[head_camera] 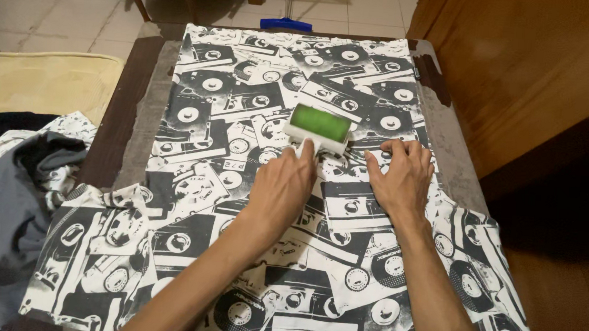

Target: The person uses a lint roller to remove lint from a patterned t-shirt laid flat on a table. They roll the tool across the entire surface of the shirt, then fold the shirt in half and smooth it out.

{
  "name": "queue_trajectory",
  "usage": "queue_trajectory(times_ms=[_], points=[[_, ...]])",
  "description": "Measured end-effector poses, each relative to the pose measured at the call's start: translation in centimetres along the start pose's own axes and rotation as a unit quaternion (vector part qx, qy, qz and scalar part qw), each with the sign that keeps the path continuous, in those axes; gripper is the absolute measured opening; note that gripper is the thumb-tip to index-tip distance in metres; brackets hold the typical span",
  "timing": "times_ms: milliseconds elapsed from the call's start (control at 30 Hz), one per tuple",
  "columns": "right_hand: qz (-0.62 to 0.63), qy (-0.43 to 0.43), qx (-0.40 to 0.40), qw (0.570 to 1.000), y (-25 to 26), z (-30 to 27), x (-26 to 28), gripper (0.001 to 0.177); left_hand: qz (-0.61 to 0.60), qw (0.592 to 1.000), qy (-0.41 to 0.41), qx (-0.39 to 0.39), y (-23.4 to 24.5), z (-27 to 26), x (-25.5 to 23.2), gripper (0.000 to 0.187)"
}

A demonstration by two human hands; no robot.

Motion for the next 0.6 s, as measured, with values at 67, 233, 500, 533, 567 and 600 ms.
queue_trajectory(times_ms=[67,233,500,533,567,600], points=[[0.001,-0.007,0.007,1.000,0.0,-0.2,0.0,0.037,-0.016,1.000,0.004,-0.013,-1.0,1.7,0.9,0.043],[0.008,-0.011,0.009,1.000,0.0,0.1,0.0,0.037,-0.007,0.998,-0.017,-0.059,-4.0,7.5,1.8,0.038],[0.005,-0.012,0.007,1.000,0.3,0.1,0.1,0.038,0.014,0.997,0.017,-0.067,-4.4,6.7,0.0,0.032],[0.003,-0.020,0.015,1.000,0.2,0.4,0.0,0.038,0.019,0.999,0.013,-0.048,-4.3,6.2,-0.4,0.036],[0.001,-0.031,0.025,0.999,0.0,0.4,-0.2,0.039,0.024,0.999,0.008,-0.025,-4.2,5.5,-0.6,0.040],[0.000,-0.041,0.036,0.999,-0.2,0.4,-0.4,0.039,0.029,1.000,0.004,-0.003,-4.3,5.1,-0.8,0.044]])
Point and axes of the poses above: each hand's wrist, its own z-axis towards the middle knuckle, its own y-axis out of the back of the hand, x = y × z, the point moved 8 cm from there along z, towards the middle knuckle
